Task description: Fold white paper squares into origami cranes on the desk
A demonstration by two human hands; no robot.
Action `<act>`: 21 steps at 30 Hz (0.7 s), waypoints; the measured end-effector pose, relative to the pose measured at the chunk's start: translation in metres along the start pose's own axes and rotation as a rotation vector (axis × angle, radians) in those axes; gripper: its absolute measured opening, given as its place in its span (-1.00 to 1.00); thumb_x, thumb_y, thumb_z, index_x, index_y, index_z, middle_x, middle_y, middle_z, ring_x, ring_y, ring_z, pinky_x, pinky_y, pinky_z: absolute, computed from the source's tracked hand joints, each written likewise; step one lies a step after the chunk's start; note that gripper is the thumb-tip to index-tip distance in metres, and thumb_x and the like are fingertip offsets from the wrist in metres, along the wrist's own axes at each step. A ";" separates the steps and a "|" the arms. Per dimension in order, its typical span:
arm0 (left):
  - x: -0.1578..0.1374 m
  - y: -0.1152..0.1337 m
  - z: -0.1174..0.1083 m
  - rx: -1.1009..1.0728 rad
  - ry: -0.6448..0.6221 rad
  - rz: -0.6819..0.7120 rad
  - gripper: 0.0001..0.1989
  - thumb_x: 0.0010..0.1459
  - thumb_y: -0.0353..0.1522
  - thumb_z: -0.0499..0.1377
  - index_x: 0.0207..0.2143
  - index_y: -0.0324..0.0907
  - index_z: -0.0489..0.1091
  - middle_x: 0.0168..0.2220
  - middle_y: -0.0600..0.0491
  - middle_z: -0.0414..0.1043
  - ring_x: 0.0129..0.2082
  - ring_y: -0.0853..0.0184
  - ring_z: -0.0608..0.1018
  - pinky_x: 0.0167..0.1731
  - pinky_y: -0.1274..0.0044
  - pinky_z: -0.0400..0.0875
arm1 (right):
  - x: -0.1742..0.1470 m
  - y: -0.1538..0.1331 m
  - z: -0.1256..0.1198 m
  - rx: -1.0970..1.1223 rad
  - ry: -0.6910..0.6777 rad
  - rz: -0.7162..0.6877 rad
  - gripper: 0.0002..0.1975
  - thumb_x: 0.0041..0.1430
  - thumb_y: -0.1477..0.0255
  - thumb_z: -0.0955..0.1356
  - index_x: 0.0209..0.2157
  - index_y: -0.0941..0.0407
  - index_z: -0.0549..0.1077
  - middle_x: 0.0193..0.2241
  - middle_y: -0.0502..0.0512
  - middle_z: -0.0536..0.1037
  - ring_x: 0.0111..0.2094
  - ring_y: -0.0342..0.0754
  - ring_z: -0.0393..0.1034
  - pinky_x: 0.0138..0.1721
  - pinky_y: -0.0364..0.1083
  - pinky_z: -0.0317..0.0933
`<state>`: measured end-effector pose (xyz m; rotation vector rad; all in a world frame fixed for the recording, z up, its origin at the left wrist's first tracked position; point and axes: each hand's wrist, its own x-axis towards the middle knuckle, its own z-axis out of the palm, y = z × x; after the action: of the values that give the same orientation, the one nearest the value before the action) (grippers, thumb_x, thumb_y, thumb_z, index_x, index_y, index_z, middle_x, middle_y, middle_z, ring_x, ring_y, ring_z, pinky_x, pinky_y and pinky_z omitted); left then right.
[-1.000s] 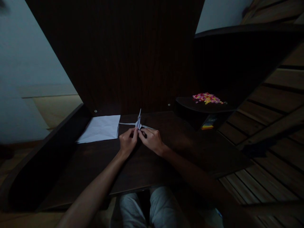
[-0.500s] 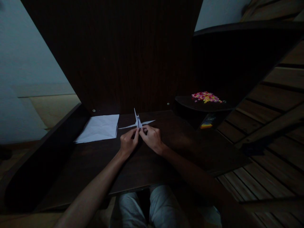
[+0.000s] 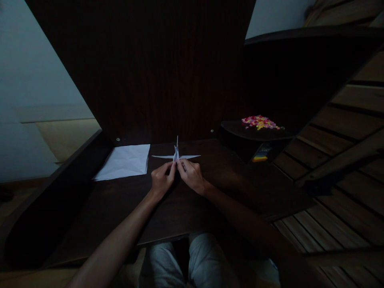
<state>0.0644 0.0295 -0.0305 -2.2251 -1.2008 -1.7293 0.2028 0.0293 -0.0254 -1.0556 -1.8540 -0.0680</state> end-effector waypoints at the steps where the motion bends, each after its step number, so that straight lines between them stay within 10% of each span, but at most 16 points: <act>1: 0.000 0.001 -0.001 -0.003 0.006 -0.015 -0.81 0.22 -0.34 0.12 -0.36 -0.19 0.51 -0.44 0.04 0.58 -0.52 0.39 0.58 -0.45 0.59 0.46 | 0.000 -0.001 0.000 -0.006 0.011 0.001 -0.75 0.31 0.41 0.20 -0.36 0.13 0.46 -0.46 0.10 0.58 -0.46 -0.10 0.49 -0.42 -0.18 0.27; 21: 0.000 0.007 0.001 -0.099 0.073 -0.206 -0.83 0.16 -0.32 0.19 -0.37 -0.24 0.51 -0.53 0.09 0.53 -0.60 0.45 0.49 -0.55 0.64 0.34 | -0.002 -0.002 0.002 0.031 0.077 -0.007 -0.76 0.28 0.44 0.21 -0.41 0.14 0.44 -0.58 0.05 0.53 -0.57 -0.16 0.41 -0.48 -0.20 0.23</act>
<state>0.0698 0.0248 -0.0282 -2.1349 -1.4009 -1.9668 0.2004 0.0276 -0.0273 -1.0113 -1.7839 -0.0832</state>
